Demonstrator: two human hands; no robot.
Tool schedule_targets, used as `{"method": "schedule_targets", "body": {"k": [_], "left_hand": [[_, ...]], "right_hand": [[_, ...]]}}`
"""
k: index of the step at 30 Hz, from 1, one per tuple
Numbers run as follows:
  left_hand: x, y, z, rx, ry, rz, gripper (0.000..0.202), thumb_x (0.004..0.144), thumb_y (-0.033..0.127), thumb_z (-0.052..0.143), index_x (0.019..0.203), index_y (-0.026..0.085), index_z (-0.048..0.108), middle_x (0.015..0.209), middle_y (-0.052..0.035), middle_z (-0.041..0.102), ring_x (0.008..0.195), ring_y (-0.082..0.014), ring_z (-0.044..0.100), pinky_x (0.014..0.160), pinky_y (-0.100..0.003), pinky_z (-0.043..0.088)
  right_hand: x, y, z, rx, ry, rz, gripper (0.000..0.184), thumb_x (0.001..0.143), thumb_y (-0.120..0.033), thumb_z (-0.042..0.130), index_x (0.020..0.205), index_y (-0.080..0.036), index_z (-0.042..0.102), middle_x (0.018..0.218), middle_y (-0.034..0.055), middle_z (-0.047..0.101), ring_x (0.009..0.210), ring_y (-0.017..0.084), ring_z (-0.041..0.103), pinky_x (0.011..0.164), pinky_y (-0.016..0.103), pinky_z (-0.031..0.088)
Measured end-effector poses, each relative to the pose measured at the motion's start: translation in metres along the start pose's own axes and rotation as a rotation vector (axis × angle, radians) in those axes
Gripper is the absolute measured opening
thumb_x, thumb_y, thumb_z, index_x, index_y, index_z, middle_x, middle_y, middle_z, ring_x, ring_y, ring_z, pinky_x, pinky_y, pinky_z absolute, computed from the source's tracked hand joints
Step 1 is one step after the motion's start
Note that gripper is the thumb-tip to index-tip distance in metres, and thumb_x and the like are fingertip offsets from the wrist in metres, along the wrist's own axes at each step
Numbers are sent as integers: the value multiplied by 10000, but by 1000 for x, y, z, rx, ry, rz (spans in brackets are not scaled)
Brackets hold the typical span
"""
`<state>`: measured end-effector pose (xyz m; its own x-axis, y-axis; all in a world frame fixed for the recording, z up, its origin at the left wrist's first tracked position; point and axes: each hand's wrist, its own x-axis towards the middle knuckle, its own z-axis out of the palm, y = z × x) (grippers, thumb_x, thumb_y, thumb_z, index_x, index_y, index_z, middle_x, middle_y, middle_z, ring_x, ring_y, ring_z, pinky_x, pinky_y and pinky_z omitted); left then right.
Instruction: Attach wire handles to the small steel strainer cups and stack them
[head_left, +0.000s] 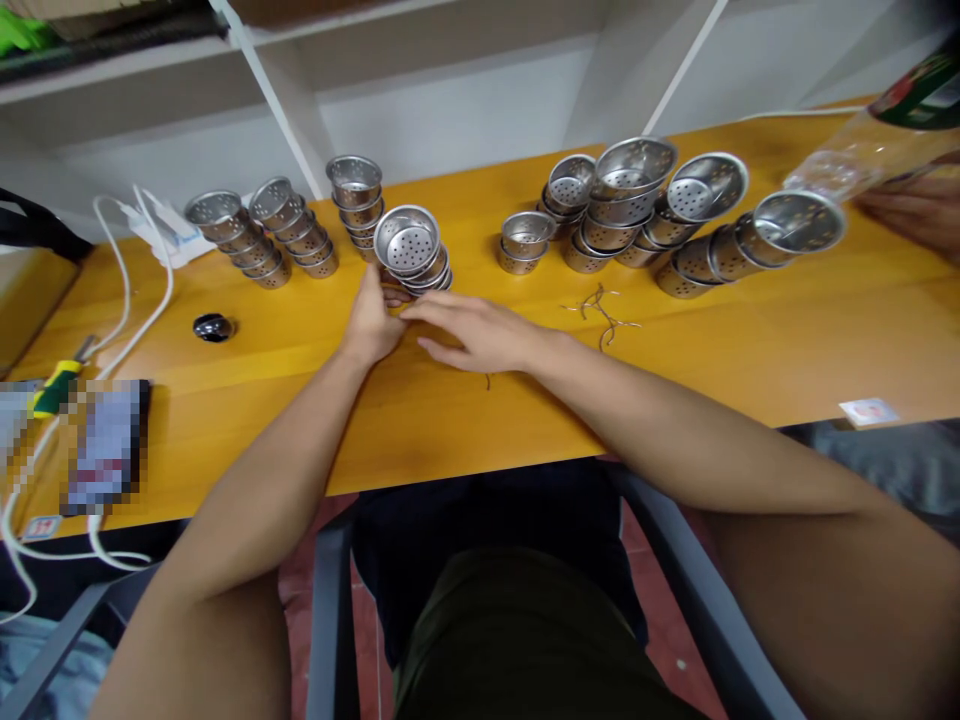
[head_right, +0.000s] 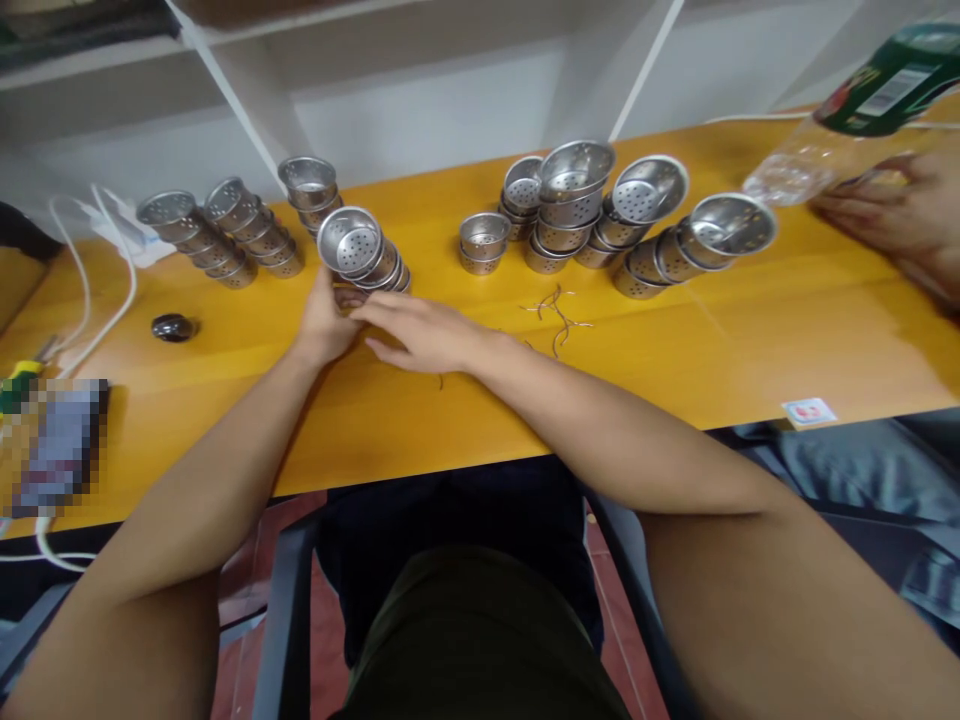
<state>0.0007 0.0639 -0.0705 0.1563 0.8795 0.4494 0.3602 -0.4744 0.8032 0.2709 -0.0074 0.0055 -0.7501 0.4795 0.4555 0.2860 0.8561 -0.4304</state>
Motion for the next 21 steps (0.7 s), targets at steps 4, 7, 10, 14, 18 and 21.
{"method": "schedule_targets", "body": {"k": [4, 7, 10, 14, 18, 21], "left_hand": [[-1, 5, 0, 1, -49, 56, 673, 955, 410, 986, 1492, 266, 607, 1405, -129, 842, 1151, -294, 922, 1106, -520, 802], [0, 5, 0, 33, -30, 117, 734, 1009, 373, 961, 1617, 270, 563, 1512, -170, 805, 1321, -343, 902, 1229, -594, 780], [1, 8, -3, 20, 10, 212, 1024, 1059, 430, 984, 1867, 378, 357, 1843, -195, 607, 1695, -421, 729, 1379, -628, 703], [1, 19, -8, -9, 13, 291, 1124, 1119, 677, 952, 1943, 502, 208, 2038, -156, 384, 1900, -475, 517, 1435, -646, 661], [1, 21, -8, -20, 32, 274, 1044, 1113, 850, 884, 1892, 470, 302, 1989, -175, 474, 1845, -463, 597, 1417, -634, 683], [4, 14, -5, -42, 50, 260, 1037, 1089, 924, 858, 1856, 451, 345, 1951, -182, 524, 1757, -442, 694, 1376, -610, 718]], "right_hand": [[1, 18, 3, 59, 57, 53, 636, 1246, -396, 620, 1837, -164, 617, 1824, 260, 683, 1671, 428, 721, 1415, 660, 626], [-1, 22, 5, 53, 18, 110, 741, 1249, -473, 650, 1917, -173, 534, 1908, 262, 626, 1725, 454, 687, 1430, 701, 612], [-3, 22, 6, 32, 11, 126, 818, 1260, -549, 631, 1928, -93, 507, 1921, 310, 606, 1733, 489, 678, 1423, 726, 607], [0, 16, 1, 45, 101, 71, 693, 1251, -546, 653, 1818, -149, 612, 1787, 270, 743, 1553, 445, 800, 1308, 665, 686], [0, 15, -11, 15, 313, 127, 286, 1251, -459, 619, 1294, -238, 797, 1191, 129, 882, 1029, 321, 851, 1048, 557, 750], [-3, 31, -19, -2, 497, 246, 334, 1229, -584, 692, 1285, -266, 776, 1235, 149, 845, 1087, 364, 822, 1103, 644, 745]]}}
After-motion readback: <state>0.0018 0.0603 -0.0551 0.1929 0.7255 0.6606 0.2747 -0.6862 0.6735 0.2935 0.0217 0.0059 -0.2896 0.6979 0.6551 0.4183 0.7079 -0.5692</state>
